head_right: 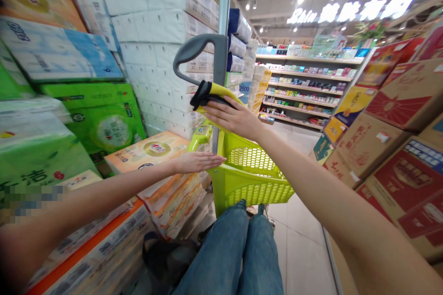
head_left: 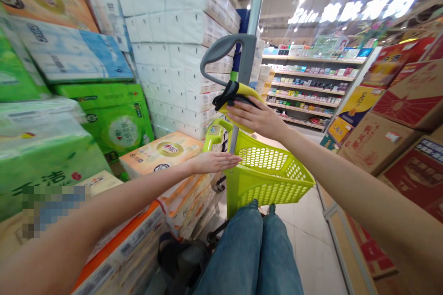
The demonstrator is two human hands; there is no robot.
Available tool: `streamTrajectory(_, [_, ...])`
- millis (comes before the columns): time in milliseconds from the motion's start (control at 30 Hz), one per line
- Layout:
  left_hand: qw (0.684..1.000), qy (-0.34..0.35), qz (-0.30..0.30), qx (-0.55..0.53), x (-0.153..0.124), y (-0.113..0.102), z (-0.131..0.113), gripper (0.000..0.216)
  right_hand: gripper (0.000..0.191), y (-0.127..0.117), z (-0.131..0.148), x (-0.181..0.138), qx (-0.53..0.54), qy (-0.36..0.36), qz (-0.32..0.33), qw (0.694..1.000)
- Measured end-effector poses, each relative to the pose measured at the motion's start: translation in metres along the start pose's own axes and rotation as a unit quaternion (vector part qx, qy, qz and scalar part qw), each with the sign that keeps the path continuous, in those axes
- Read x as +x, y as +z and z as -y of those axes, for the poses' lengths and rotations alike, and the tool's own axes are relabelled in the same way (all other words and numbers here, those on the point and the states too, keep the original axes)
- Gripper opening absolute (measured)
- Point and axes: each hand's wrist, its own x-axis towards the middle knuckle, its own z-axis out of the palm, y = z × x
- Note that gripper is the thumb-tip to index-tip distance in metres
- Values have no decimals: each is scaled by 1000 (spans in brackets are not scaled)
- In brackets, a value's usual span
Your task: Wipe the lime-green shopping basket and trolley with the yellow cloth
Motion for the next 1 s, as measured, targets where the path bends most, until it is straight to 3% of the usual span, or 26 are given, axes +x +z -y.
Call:
streamTrajectory(167, [999,-14,23,-22,-1,4,-1,67,46,28,41,-29,0,-97,35,995])
streamTrajectory(300, [997,-11,69,-19,0,-1,0,65,44,26,29,-29,35,-180,37,982])
streamTrajectory(467, [989,-11,143,-29,4,-13,-1,66,62,-5,-17,-2,-5,-71,13,997])
streamTrajectory(600, [994,-1,113,7,3,-11,-2,66,62,0,-6,-4,-21,-1,-13,1000])
streamTrajectory(700, [996,13,56,62,1,-5,-2,61,52,19,26,-22,-28,-37,-4,999])
streamTrajectory(800, [995,25,47,88,0,0,-1,59,43,28,42,-32,-28,-117,17,993])
streamTrajectory(900, [995,25,60,82,0,0,-1,60,46,15,23,-23,-39,-139,27,989])
streamTrajectory(1000, [995,17,69,66,0,-3,-1,62,55,-7,-11,-2,-63,-85,7,994])
